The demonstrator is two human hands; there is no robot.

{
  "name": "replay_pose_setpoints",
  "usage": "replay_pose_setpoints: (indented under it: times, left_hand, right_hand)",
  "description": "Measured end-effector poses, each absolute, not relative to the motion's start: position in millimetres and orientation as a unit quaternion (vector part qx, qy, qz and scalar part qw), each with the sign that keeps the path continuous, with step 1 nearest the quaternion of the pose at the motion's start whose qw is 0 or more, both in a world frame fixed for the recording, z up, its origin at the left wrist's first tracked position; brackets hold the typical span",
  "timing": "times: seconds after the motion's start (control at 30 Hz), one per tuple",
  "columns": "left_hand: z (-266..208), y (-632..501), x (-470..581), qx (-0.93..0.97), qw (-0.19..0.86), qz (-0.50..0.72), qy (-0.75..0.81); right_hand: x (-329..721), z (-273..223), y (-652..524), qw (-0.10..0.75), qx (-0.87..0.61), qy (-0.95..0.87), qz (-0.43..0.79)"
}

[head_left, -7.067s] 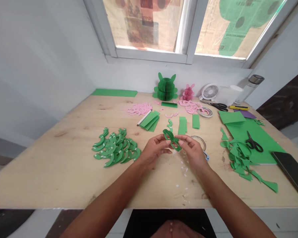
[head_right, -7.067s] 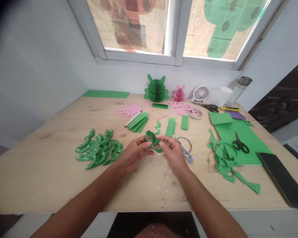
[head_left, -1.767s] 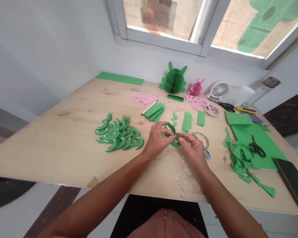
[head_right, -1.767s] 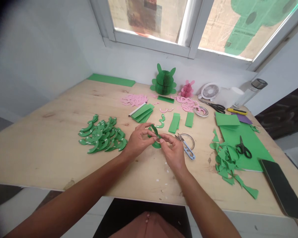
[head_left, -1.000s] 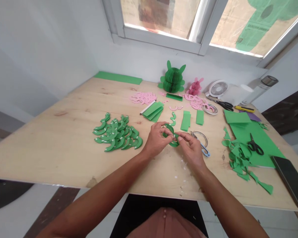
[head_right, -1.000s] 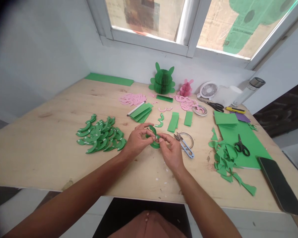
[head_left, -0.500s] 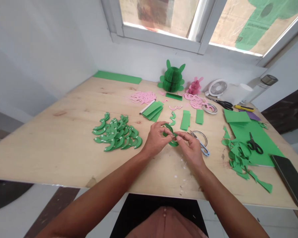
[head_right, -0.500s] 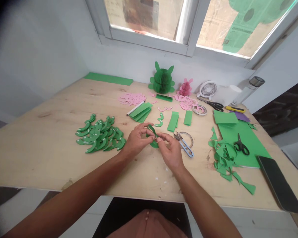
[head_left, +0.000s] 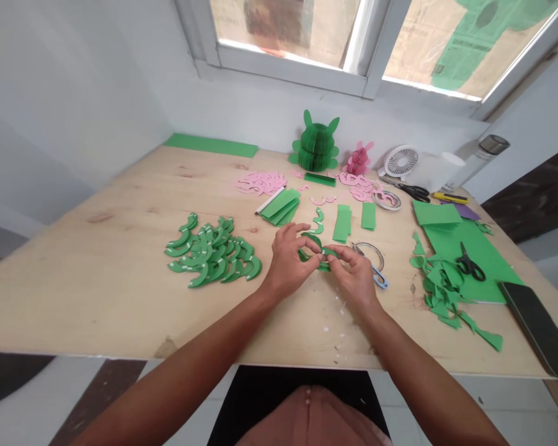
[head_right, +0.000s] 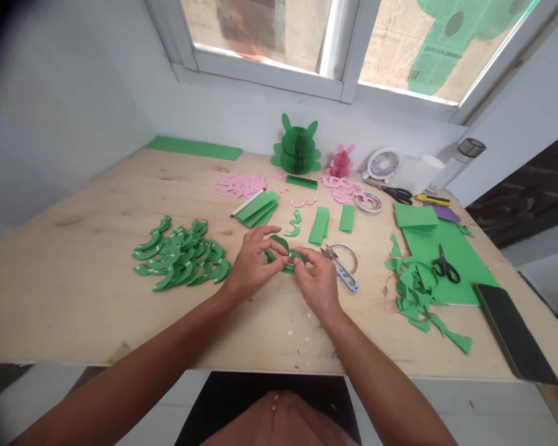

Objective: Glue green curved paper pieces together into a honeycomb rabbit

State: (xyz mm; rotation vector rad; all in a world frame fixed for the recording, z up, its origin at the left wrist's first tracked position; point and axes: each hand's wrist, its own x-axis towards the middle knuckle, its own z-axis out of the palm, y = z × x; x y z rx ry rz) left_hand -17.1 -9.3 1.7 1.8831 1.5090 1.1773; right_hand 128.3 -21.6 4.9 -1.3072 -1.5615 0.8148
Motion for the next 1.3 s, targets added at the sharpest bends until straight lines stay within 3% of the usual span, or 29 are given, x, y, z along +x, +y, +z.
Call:
replay_pose_setpoints:
  times: [0.23, 0.4, 1.3]
  left_hand:
    - [5.0, -15.3, -16.1, 0.744, 0.048, 0.435, 0.505]
    - [3.7, -13.5, -17.1, 0.767, -0.021, 0.428, 0.479]
    - [1.4, -9.8, -18.4, 0.807, -0.109, 0.406, 0.414]
  right_hand:
    - [129.9, 3.5, -19.7, 0.468, -0.520, -0.615, 0.365]
    - [131.4, 2.4, -19.4, 0.457, -0.530, -0.609, 0.373]
    - [133.3, 2.3, -20.4, 0.439, -0.532, -0.603, 0.401]
